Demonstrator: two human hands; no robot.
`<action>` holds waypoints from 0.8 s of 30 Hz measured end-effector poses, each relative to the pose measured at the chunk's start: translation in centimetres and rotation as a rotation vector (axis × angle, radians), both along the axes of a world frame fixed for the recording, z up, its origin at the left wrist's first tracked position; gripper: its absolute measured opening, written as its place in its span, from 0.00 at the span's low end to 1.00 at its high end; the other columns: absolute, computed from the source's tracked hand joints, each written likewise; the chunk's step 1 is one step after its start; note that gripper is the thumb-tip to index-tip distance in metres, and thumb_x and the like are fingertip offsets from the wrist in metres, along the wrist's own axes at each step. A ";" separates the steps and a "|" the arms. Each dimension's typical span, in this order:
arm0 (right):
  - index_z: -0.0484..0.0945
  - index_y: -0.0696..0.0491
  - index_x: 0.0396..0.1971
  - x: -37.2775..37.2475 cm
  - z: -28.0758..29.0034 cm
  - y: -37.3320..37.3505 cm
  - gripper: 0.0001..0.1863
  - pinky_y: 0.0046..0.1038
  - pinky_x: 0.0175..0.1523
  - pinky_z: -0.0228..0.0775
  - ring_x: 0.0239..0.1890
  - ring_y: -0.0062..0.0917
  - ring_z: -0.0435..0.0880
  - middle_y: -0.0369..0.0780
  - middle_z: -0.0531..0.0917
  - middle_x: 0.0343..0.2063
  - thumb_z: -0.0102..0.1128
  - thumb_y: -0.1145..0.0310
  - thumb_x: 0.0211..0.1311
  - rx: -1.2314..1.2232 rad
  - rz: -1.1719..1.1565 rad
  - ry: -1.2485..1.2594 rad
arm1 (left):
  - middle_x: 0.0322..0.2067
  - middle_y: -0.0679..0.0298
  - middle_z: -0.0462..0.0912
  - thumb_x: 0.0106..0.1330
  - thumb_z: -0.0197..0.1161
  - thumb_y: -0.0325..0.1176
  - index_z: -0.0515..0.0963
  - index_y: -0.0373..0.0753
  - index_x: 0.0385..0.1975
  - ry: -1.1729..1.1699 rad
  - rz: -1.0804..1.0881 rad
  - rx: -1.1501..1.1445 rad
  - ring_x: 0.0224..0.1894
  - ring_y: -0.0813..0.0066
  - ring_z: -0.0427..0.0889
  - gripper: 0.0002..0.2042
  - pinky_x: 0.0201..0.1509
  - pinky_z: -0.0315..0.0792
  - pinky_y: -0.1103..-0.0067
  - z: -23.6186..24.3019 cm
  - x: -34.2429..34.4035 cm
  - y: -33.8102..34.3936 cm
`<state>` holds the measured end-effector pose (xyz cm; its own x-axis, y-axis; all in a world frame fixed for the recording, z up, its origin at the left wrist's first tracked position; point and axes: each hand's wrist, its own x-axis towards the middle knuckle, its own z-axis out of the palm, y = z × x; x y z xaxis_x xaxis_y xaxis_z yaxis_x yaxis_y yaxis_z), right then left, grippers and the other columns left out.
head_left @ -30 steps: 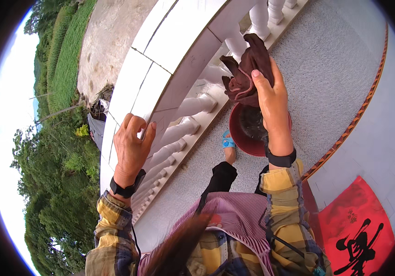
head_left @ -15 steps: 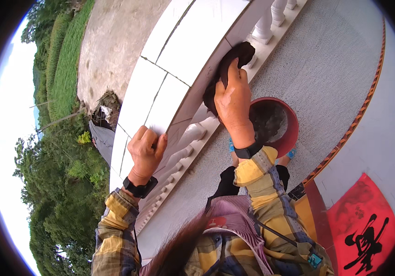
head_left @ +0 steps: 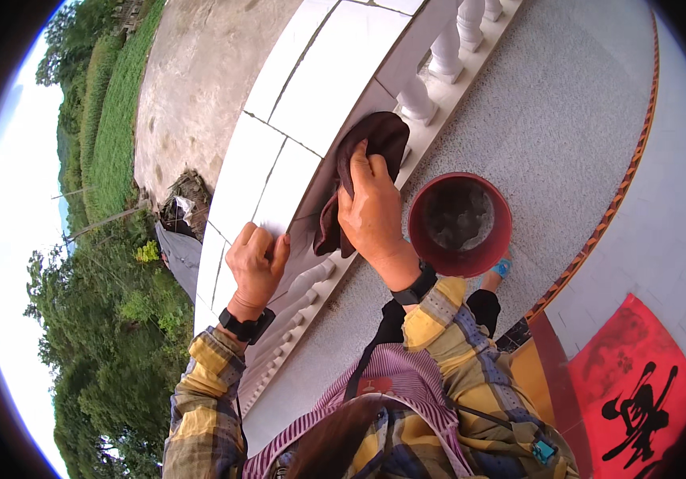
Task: The person dips a cloth into a bucket of water, wrings it out, and wipes a white tiled railing on an outdoor balcony. They continue wiping along the railing with both hands, moving back and forth along the length of the surface.
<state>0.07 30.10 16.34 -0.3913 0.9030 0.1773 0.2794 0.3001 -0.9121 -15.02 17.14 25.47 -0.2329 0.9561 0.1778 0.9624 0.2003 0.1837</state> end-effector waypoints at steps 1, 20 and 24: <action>0.62 0.66 0.65 -0.1 -0.8 0.2 0.39 0.41 0.47 0.76 0.45 0.48 0.80 0.52 0.73 0.45 0.67 0.77 0.52 -0.035 -0.007 -0.041 | 0.20 0.60 0.65 0.58 0.71 0.30 0.64 0.39 0.17 0.018 -0.016 0.009 0.18 0.60 0.67 0.18 0.22 0.61 0.69 0.0 0.0 0.0; 0.66 0.63 0.62 0.5 0.5 4.4 0.32 0.45 0.48 0.75 0.43 0.52 0.80 0.54 0.74 0.44 0.62 0.76 0.56 -0.113 -0.128 -0.163 | 0.18 0.62 0.66 0.57 0.72 0.33 0.65 0.40 0.16 -0.029 0.010 0.011 0.18 0.63 0.68 0.19 0.22 0.63 0.70 0.3 -0.1 0.1; 0.69 0.65 0.56 0.5 3.1 3.0 0.23 0.47 0.48 0.71 0.44 0.55 0.76 0.55 0.72 0.42 0.58 0.76 0.60 -0.010 -0.025 0.055 | 0.18 0.62 0.66 0.57 0.72 0.34 0.65 0.40 0.16 -0.043 0.001 0.027 0.18 0.63 0.70 0.19 0.22 0.64 0.70 0.2 -0.2 0.1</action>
<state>0.61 33.08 19.42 -0.3589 0.9142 0.1882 0.2364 0.2841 -0.9292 -15.21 17.22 25.62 -0.2416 0.9509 0.1936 0.9534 0.1954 0.2298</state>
